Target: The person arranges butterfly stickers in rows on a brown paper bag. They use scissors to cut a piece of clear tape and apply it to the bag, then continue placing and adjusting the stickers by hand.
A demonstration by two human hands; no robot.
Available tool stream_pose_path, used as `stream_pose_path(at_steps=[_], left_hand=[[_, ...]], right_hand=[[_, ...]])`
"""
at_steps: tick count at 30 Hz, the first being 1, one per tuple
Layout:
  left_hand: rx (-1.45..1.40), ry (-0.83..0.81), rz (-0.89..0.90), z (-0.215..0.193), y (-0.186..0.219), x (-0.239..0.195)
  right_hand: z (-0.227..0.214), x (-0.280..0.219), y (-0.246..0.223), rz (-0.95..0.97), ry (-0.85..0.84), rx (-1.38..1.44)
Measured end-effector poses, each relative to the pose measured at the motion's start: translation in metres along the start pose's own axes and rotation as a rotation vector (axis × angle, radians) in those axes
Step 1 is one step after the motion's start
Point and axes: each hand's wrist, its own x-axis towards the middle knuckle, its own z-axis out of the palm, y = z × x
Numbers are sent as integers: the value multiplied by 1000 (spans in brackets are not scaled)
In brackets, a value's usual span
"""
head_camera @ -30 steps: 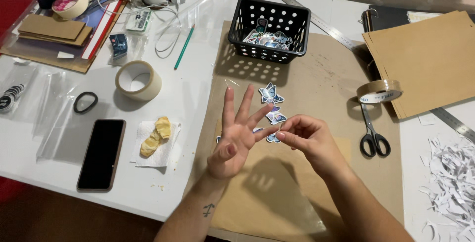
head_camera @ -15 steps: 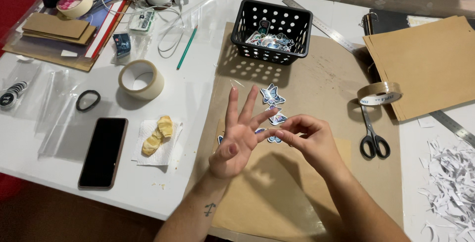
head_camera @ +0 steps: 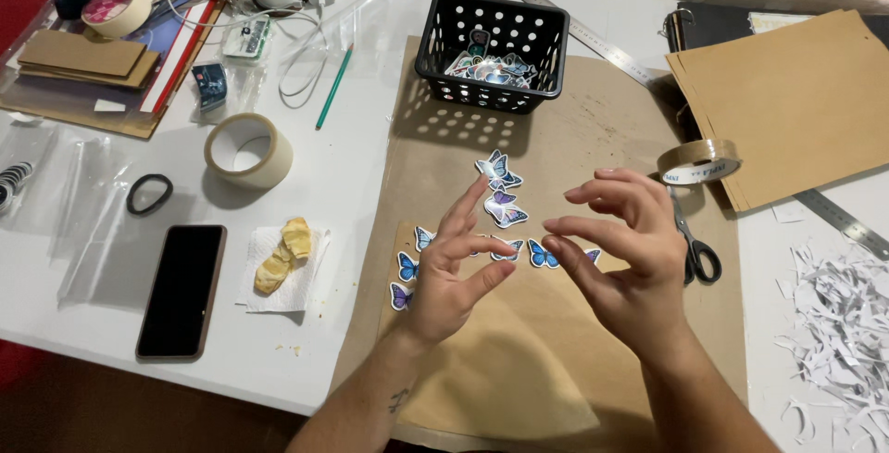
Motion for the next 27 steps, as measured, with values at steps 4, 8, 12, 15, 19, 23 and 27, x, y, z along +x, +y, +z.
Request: stream_pose_path(at_steps=[4,8,12,15,19,23,27], left_hand=[[54,83,-3,1,3,0],[66,67,19,4,0,0],[105,81,49,5,2,-1],[68,86,51,6,5,-1],[52,84,66,7,5,-1],[30,101,58,8,3,-1],[-33,95,31,7,-2,-1]], right_hand=[[4,-2,-2,-12,-64,-10],[7,-1,-1,-31,-128,-18],[8,-3,3,-48,-173,-26],[7,-3,3,-42,-178,-22],[7,-2,4,-33,-186,-5],[7,-4,4,-12,-196,26],[8,-4,8,-9,-186,57]])
